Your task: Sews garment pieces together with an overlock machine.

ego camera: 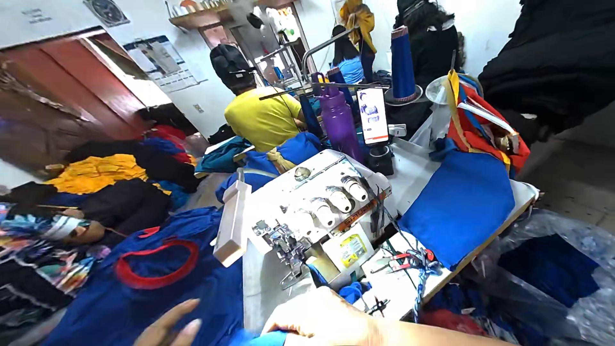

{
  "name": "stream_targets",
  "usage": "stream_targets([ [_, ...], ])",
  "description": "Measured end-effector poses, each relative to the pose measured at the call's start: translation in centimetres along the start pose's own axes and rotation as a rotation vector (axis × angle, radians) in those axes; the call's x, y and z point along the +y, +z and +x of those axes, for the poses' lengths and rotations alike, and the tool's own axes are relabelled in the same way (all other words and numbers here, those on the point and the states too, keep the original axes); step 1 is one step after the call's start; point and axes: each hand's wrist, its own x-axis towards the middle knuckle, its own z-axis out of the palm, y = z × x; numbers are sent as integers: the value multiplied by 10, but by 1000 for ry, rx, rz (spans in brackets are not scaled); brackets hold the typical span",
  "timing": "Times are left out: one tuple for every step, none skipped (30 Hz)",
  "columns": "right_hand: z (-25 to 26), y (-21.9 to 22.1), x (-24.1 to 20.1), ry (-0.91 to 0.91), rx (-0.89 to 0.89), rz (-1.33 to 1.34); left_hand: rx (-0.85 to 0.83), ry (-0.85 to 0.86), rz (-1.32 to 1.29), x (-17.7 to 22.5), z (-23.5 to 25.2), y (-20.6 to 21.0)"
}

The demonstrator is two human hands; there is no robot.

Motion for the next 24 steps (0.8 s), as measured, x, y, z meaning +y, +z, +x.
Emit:
stream_targets([
  [1,0,0,22,-20,3,-45,124,-69,12,0,14],
  [3,-2,-3,54,-36,8,-105,216,-141,29,-1,25],
  [4,-5,-7,109,-70,19,-168,275,-178,47,-3,34],
  [5,-9,-11,168,-99,37,-216,304,-183,64,-5,39],
  [6,-11,-13,206,-105,53,-230,316,-178,79,-8,44],
  [6,-12,-13,228,-100,81,-210,318,-167,89,-10,48],
  [5,-12,-12,243,-88,106,-171,322,-154,93,-10,52],
  [5,-13,-13,285,-84,134,-134,330,-155,92,-9,55],
  [4,-14,-13,340,-85,167,-120,340,-169,89,-8,57],
  [2,-14,-12,378,-68,207,-119,354,-191,87,-7,58],
  [1,-15,-12,417,-46,248,-120,362,-215,87,-7,59],
  [-1,-16,-13,458,-27,287,-118,358,-237,88,-7,59],
  [-2,-16,-13,489,-2,319,-109,338,-255,91,-8,59],
  [-3,-17,-12,508,19,344,-94,308,-268,97,-9,58],
  [-4,-18,-12,528,30,366,-77,277,-279,104,-11,57],
  [-4,-18,-12,541,40,382,-70,254,-274,109,-12,56],
  [-4,-19,-12,549,42,405,-66,249,-264,109,-12,56],
  [-5,-19,-12,558,46,435,-63,252,-254,107,-11,57],
  [-6,-18,-11,566,59,486,-67,258,-241,104,-11,58],
  [-6,-17,-11,583,81,551,-63,265,-229,104,-11,58],
  [-5,-17,-11,622,99,624,-48,271,-222,107,-12,58],
  [-4,-17,-12,669,119,701,-33,275,-212,109,-12,59],
  [-3,-18,-12,707,129,767,-17,289,-201,107,-12,60],
  [-3,-19,-12,738,127,815,-6,309,-183,104,-12,61],
])
